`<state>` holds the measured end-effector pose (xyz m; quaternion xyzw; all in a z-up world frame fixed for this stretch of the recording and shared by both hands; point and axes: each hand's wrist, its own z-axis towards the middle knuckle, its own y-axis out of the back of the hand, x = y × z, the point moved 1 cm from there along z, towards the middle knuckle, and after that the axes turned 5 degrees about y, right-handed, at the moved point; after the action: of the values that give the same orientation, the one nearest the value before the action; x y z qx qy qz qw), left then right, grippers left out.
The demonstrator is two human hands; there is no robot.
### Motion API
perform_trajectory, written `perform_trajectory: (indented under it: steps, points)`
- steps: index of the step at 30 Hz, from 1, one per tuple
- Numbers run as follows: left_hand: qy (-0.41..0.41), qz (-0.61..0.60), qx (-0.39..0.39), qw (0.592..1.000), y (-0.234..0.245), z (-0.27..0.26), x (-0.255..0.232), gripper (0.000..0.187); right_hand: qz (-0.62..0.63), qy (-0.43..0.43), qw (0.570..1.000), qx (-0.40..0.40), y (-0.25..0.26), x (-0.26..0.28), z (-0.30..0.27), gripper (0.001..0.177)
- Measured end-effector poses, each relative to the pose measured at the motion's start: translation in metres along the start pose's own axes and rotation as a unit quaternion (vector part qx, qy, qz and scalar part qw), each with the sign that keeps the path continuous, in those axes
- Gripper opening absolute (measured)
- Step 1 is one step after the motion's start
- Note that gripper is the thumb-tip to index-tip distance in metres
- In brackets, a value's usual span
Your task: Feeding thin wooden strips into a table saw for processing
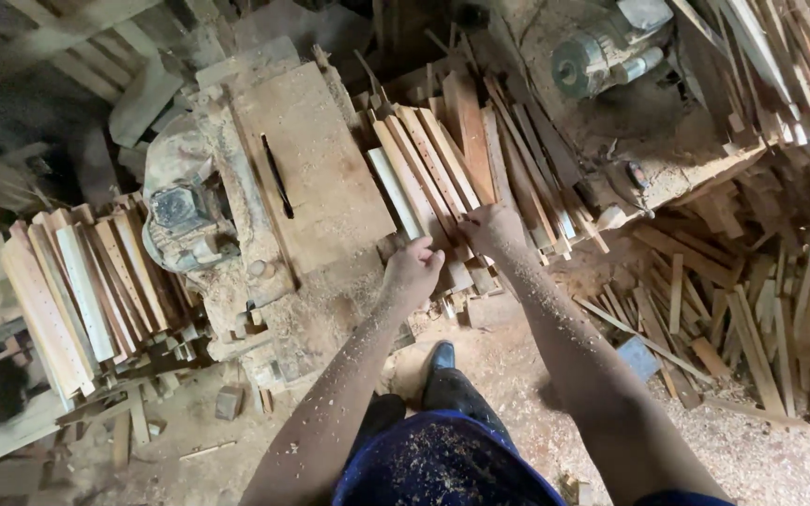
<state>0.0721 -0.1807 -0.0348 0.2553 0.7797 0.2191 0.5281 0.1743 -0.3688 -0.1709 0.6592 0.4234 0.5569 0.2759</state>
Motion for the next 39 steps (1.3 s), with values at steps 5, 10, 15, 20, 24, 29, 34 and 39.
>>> perform_trajectory:
  steps: [5,10,15,20,24,29,34,39]
  points:
    - [0.002,-0.012,-0.013,1.000,-0.038,0.040,0.047,0.047,-0.186,0.097,0.978,0.002,-0.012,-0.006,0.008,0.039]
    - [0.011,-0.013,-0.015,1.000,-0.058,0.064,0.063,0.048,-0.272,0.122,0.954,-0.015,-0.016,-0.008,0.016,0.035]
    - [0.025,-0.013,0.010,1.000,-0.049,0.047,0.049,0.049,-0.288,0.149,0.946,-0.002,-0.045,-0.030,0.037,0.028]
    - [0.043,-0.029,0.016,0.999,-0.035,0.016,0.027,0.046,0.035,0.061,0.997,0.015,0.013,-0.003,-0.023,0.035]
    - [0.193,-0.489,0.178,0.832,-0.049,0.011,0.041,0.042,0.387,-0.038,0.920,0.050,0.027,0.026,-0.089,0.032]
    - [0.106,-0.269,0.109,0.951,-0.037,-0.028,0.039,0.049,0.521,-0.060,0.851,0.024,0.024,0.076,-0.114,0.025]
    - [0.081,-0.165,0.078,0.980,-0.003,-0.061,0.001,0.078,0.495,-0.064,0.866,-0.014,0.043,0.103,-0.116,0.024]
    - [0.031,-0.086,-0.042,0.995,-0.015,-0.049,0.039,0.039,0.497,-0.020,0.861,-0.104,0.031,0.117,-0.080,0.043]
